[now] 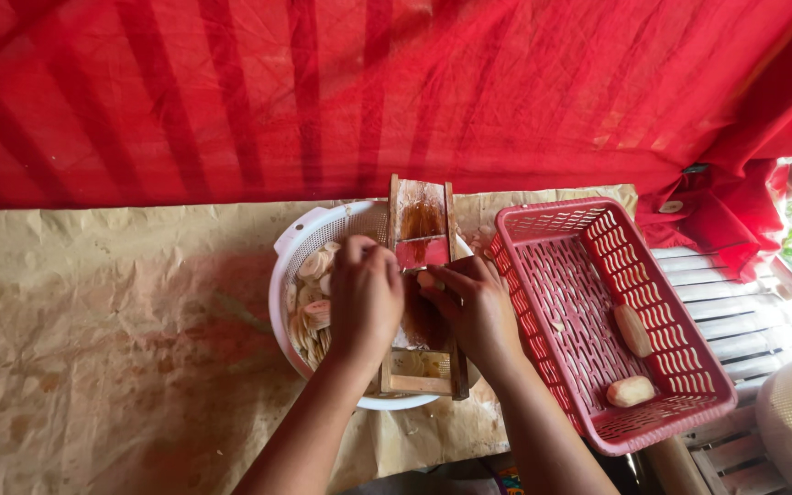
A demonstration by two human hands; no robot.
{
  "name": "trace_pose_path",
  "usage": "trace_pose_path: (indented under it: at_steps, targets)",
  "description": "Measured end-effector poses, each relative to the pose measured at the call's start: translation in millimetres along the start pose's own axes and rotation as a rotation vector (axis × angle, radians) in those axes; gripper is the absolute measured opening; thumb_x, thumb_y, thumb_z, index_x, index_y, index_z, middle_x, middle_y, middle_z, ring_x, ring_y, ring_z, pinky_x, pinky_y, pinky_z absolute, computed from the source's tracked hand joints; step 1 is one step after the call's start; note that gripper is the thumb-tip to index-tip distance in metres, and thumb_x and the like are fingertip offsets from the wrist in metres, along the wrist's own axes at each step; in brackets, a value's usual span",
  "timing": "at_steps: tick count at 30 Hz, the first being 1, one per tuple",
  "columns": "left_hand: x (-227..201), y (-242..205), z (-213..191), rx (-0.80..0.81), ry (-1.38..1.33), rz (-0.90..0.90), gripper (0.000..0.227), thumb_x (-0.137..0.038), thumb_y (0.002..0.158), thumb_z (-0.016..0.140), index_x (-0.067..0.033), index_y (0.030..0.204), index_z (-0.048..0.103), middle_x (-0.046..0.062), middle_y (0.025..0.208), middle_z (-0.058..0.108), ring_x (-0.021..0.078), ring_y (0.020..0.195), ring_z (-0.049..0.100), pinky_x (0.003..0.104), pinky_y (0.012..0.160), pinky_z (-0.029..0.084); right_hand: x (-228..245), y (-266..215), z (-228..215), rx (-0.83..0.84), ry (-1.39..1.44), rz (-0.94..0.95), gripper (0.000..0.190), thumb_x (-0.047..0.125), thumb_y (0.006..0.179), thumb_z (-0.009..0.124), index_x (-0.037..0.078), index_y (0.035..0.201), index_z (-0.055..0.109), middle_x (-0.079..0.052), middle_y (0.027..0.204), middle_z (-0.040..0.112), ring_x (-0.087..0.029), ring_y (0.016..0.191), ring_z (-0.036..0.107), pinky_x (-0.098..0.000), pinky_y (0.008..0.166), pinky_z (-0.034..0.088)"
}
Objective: The person slices a banana using a wooden slicer tool, with the slices falling into a large white bowl. The person picks up whole peeled bananas from a red basket and slides them across the blade by hand.
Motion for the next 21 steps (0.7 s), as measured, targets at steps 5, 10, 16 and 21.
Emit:
trace_pose_path:
  at_steps: [5, 10, 16, 21]
  targets:
    - [11.9, -9.2, -18.5, -0.136, -0.076, -0.096, 0.018, -0.013, 0.099, 0.063, -0.0001, 0.11, 0.068, 0.017, 0.116, 0.06, 0.0321, 0.11, 0.064, 0.043, 0.098, 0.052, -6.4, 5.7, 4.1, 0.032, 0.063, 0.107, 0.031, 0.021, 0.082, 0.08, 0.012, 0.112, 0.079, -0.008, 0.102, 0.069, -0.028, 0.099, 0.066, -0.0402, 0.085, 0.053]
    - [0.7, -21.9, -4.3, 0.059, -0.146, -0.194, 0.061, -0.022, 0.096, 0.064, 0.0085, 0.146, 0.044, 0.029, 0.128, 0.05, 0.0451, 0.111, 0.061, 0.05, 0.086, 0.054, -8.2, 7.5, 5.5, -0.006, 0.042, 0.084, 0.033, 0.022, 0.079, 0.083, 0.012, 0.11, 0.08, -0.01, 0.111, 0.067, -0.029, 0.104, 0.064, -0.0402, 0.086, 0.053]
    - [9.6, -21.7, 13.2, 0.191, -0.119, -0.219, 0.052, -0.018, 0.098, 0.058, 0.0068, 0.142, 0.048, 0.028, 0.13, 0.05, 0.0409, 0.096, 0.071, 0.046, 0.081, 0.06, -26.1, 21.2, 18.2, -0.018, 0.033, 0.093, 0.031, 0.026, 0.079, 0.084, 0.014, 0.107, 0.082, -0.009, 0.113, 0.067, -0.029, 0.105, 0.065, -0.0402, 0.087, 0.052]
    - [12.7, -24.9, 16.0, 0.164, -0.126, -0.216, 0.049, -0.016, 0.096, 0.059, 0.0051, 0.14, 0.051, 0.025, 0.128, 0.052, 0.0406, 0.096, 0.07, 0.046, 0.082, 0.059, -45.8, 40.6, 31.6, -0.069, 0.103, 0.168, 0.029, 0.027, 0.084, 0.083, 0.016, 0.111, 0.081, -0.01, 0.111, 0.067, -0.028, 0.103, 0.067, -0.0381, 0.088, 0.054]
Point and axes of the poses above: each hand's wrist, its own y-axis towards the middle knuckle, its own z-axis out of the palm, x = y × z, the point moved 6 cm from there along y, towards the middle knuckle
